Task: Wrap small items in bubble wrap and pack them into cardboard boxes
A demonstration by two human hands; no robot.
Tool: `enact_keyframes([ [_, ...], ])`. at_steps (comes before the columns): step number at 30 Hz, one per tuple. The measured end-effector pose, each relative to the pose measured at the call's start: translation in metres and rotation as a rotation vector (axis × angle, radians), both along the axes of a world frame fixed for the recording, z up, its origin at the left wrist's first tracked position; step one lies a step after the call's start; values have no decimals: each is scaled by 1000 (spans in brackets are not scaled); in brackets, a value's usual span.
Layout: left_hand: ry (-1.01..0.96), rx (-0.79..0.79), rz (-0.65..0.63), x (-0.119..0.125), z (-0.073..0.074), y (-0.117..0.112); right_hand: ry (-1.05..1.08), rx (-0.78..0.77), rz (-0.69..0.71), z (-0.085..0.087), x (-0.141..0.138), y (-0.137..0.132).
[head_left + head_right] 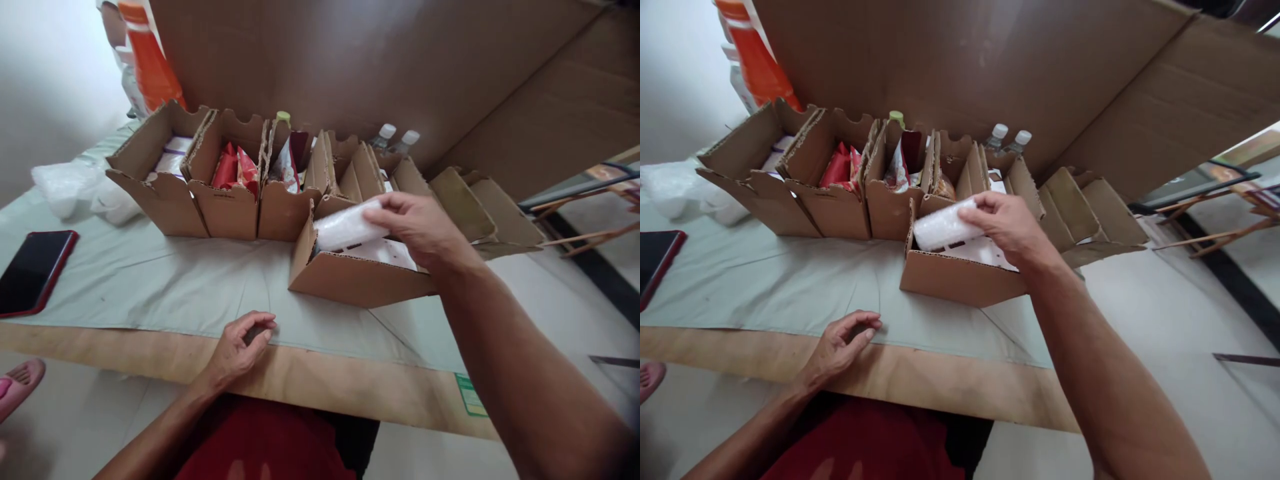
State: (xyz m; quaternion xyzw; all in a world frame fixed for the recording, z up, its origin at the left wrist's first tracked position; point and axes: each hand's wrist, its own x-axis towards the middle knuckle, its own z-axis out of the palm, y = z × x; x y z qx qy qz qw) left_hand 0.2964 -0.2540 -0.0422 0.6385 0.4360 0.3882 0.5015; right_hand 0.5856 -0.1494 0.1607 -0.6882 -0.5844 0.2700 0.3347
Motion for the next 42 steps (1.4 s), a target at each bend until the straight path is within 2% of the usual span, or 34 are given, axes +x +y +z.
enact_keyframes([
  [2,8,46,-8,0,0,0,-295,-68,28,2,-6,7],
  [5,18,105,-23,0,0,2,-721,-52,55,15,-22,8],
  [8,37,161,-28,1,-2,3,-904,-36,128,24,-46,15],
  [13,44,220,-38,2,-4,1,-880,-175,251,16,-73,36],
  [15,51,225,-36,2,-4,0,-856,-231,280,13,-74,39],
  [20,62,262,-32,2,-5,0,-760,-299,452,13,-64,32],
  [25,77,282,-32,3,-4,0,-1024,-218,414,6,-70,28],
  [30,80,286,-33,3,-2,0,-1174,-251,392,0,-81,29],
  [35,82,287,-27,4,-4,0,-1141,-209,426,-9,-80,37],
  [38,74,275,-22,5,-3,-2,-1085,-176,390,-2,-72,33],
  [40,80,250,4,4,4,-4,-986,-106,330,10,-61,16],
  [42,105,218,47,4,16,-5,-817,74,224,22,-42,-16],
])
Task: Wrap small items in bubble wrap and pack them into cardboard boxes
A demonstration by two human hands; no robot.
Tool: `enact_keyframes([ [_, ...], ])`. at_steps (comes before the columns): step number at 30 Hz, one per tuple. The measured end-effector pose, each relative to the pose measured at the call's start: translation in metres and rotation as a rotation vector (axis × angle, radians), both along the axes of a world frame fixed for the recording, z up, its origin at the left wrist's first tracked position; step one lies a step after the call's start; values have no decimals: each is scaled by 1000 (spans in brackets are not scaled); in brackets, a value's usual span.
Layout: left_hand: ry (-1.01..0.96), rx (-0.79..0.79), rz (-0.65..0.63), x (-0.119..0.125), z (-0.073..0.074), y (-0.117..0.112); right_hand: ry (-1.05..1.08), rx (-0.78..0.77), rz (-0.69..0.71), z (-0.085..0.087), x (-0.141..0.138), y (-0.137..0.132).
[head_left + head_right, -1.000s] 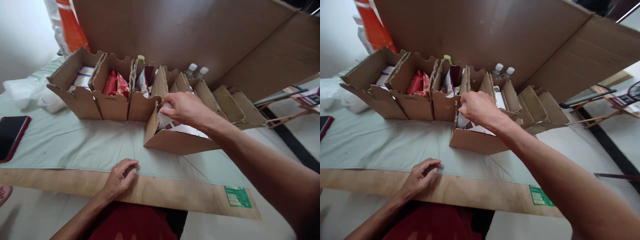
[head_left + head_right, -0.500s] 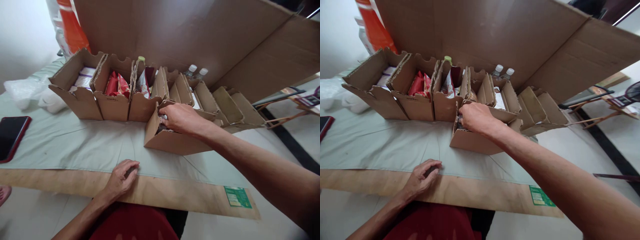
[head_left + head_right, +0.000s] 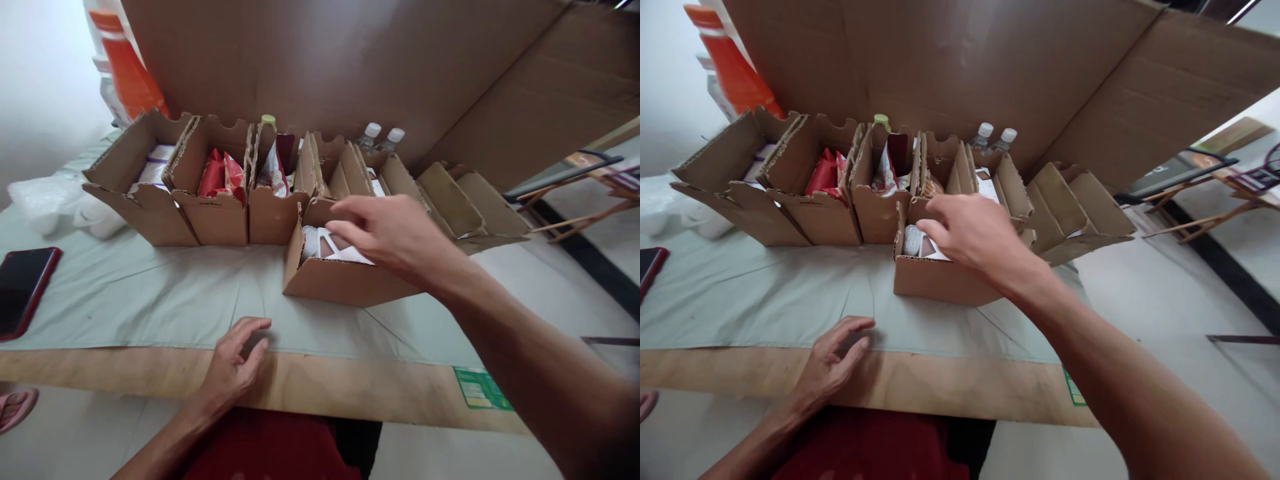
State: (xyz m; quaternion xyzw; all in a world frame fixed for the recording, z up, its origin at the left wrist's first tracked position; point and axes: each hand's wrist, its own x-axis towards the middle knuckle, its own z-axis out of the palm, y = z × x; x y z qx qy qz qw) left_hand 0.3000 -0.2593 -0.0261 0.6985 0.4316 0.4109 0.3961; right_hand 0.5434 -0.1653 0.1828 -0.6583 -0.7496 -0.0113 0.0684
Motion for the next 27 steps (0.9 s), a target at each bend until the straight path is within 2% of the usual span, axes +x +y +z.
enact_keyframes([
  [2,30,-14,41,0,15,2,219,292,-52,1,25,-43],
  [3,43,-14,49,1,22,4,293,466,-122,-5,39,-65],
  [5,64,-10,42,5,32,12,436,749,-325,-32,69,-105],
  [7,68,-3,8,14,34,25,616,868,-471,-74,97,-132],
  [8,62,3,-16,19,32,33,695,839,-499,-97,107,-139],
  [11,15,10,-96,41,20,57,850,582,-476,-156,120,-137],
  [12,-5,-2,-123,49,17,63,887,502,-443,-169,118,-132],
  [14,-59,-42,-179,64,14,71,955,390,-378,-184,108,-119],
  [17,-197,-92,-237,79,17,72,1035,342,-340,-187,89,-109],
  [20,-260,-117,-238,79,23,60,1065,344,-328,-180,76,-118],
  [24,-257,-146,-196,50,30,33,1057,348,-270,-166,55,-140],
  [27,-324,-135,-110,23,36,18,1084,351,-198,-155,30,-144],
])
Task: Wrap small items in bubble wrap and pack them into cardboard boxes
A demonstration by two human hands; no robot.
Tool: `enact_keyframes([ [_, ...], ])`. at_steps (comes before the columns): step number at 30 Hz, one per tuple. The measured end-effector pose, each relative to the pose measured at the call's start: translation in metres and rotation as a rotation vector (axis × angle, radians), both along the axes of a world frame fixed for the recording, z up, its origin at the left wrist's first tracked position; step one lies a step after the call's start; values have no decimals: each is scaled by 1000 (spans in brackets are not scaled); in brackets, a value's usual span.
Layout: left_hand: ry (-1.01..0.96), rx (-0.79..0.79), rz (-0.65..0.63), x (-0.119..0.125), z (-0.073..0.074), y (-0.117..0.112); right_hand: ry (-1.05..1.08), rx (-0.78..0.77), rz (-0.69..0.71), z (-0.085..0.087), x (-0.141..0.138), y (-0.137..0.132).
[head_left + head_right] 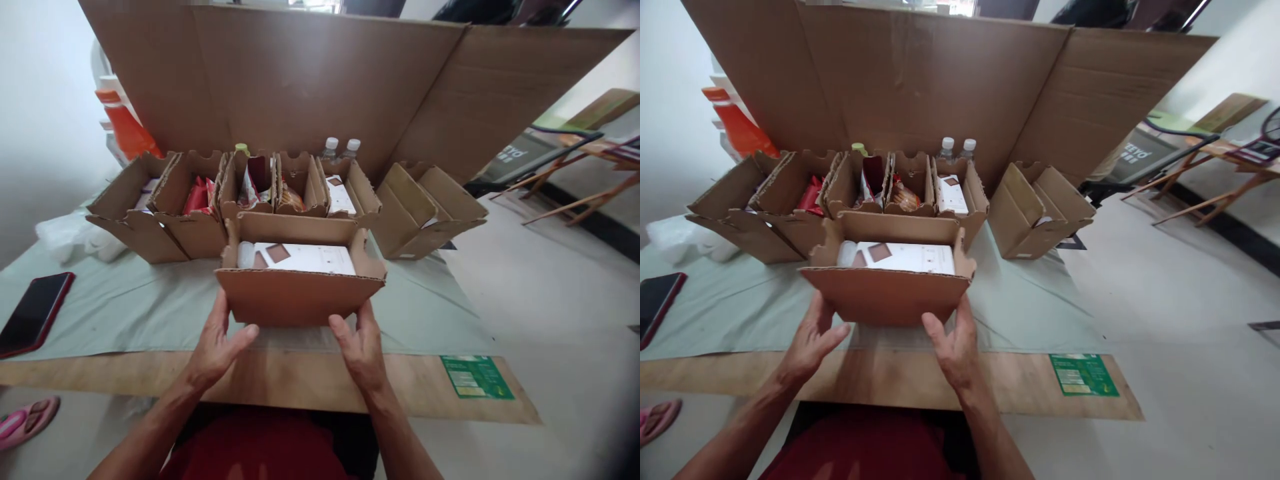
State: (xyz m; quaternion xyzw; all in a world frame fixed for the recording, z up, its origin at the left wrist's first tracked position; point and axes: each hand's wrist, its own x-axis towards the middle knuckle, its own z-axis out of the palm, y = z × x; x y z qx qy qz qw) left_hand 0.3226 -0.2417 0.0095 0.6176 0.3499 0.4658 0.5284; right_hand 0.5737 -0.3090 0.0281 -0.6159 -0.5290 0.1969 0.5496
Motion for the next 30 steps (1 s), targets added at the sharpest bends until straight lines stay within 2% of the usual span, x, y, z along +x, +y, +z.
enact_keyframes([
  [2,-68,27,56,-7,6,-2,19,35,26,7,-11,3],
  [5,-176,115,73,10,19,2,27,111,-6,18,-8,2],
  [7,-212,166,40,33,26,4,21,194,-104,25,1,-5],
  [9,-191,179,-42,52,31,4,13,299,-264,32,7,-14],
  [11,-154,157,-104,55,33,2,11,354,-389,35,1,-19],
  [12,-144,144,-99,51,34,2,14,346,-397,35,-5,-19],
  [13,-142,135,-64,42,35,2,20,314,-358,34,-13,-17],
  [16,-165,156,134,16,40,5,54,179,-100,28,-33,-3],
  [18,-145,174,199,14,43,6,56,149,-46,25,-32,6],
  [19,-124,176,184,19,43,5,54,163,-92,24,-28,8],
  [22,-68,162,16,41,39,-1,88,297,-375,20,-14,5],
  [24,-66,145,-45,44,35,-5,122,342,-455,16,-16,2],
  [25,-73,136,-18,40,32,-5,125,318,-418,14,-22,2],
  [29,-180,151,266,5,23,2,121,126,-53,4,-54,14],
  [30,-198,156,299,0,18,3,126,112,-18,1,-56,18],
])
